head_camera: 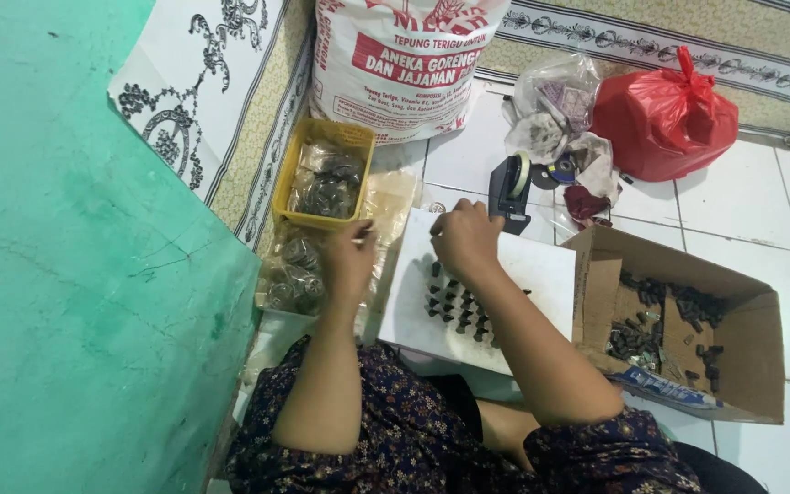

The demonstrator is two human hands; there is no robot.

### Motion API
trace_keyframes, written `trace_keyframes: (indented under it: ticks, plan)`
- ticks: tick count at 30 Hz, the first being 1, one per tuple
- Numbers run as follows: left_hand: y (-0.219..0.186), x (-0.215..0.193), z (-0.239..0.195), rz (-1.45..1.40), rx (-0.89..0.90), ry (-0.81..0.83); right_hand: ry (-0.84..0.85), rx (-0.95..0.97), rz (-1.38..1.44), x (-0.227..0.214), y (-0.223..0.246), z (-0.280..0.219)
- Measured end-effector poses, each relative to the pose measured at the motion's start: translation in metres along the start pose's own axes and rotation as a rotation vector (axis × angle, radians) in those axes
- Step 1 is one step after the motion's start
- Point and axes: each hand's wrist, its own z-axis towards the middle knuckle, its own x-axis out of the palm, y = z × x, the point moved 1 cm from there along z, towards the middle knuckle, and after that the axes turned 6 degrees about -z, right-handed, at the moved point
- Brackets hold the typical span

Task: The person sits on the floor and picks small black hardware pieces from a cardboard box, placing them in rows on a white foam board. After arranging the pieces, the person gathers them and places them into a clear plastic bag.

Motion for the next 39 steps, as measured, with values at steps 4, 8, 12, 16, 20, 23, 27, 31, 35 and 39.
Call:
trace_keyframes:
  ticks: [4, 8, 12, 16, 20, 23, 27, 31, 35, 39]
  plan:
    - [0.056, 0.001, 0.028, 0.171, -0.094, -0.069, -0.012, -0.092, 0.010, 0.033, 0.031, 0.017]
    - [0.104, 0.034, 0.054, -0.059, -0.355, -0.077, 0.123, -0.155, -0.066, 0.059, 0.081, 0.023]
    - [0.275, 0.141, 0.109, -0.377, -0.680, -0.067, 0.255, -0.208, -0.192, 0.124, 0.100, 0.044]
    - [0.182, 0.103, 0.056, -0.339, -0.703, -0.089, 0.268, -0.169, -0.253, 0.190, 0.086, 0.083]
    - [0.140, 0.088, 0.039, -0.180, -0.675, 0.015, 0.363, -0.186, -0.302, 0.159, 0.097, 0.073]
    - [0.112, 0.077, 0.028, 0.075, -0.627, 0.184, 0.411, -0.191, -0.300, 0.161, 0.095, 0.072]
    - [0.111, 0.077, 0.030, 0.316, -0.515, 0.270, 0.423, -0.161, -0.227, 0.185, 0.086, 0.083]
    - [0.126, 0.088, 0.035, 0.392, -0.430, 0.242, 0.428, -0.123, -0.230, 0.211, 0.081, 0.095]
    - [0.093, 0.066, 0.023, 0.415, -0.332, 0.165, 0.443, -0.123, -0.127, 0.189, 0.086, 0.085]
    - [0.067, 0.048, 0.007, 0.324, -0.301, -0.019, 0.449, -0.133, -0.040, 0.201, 0.086, 0.086]
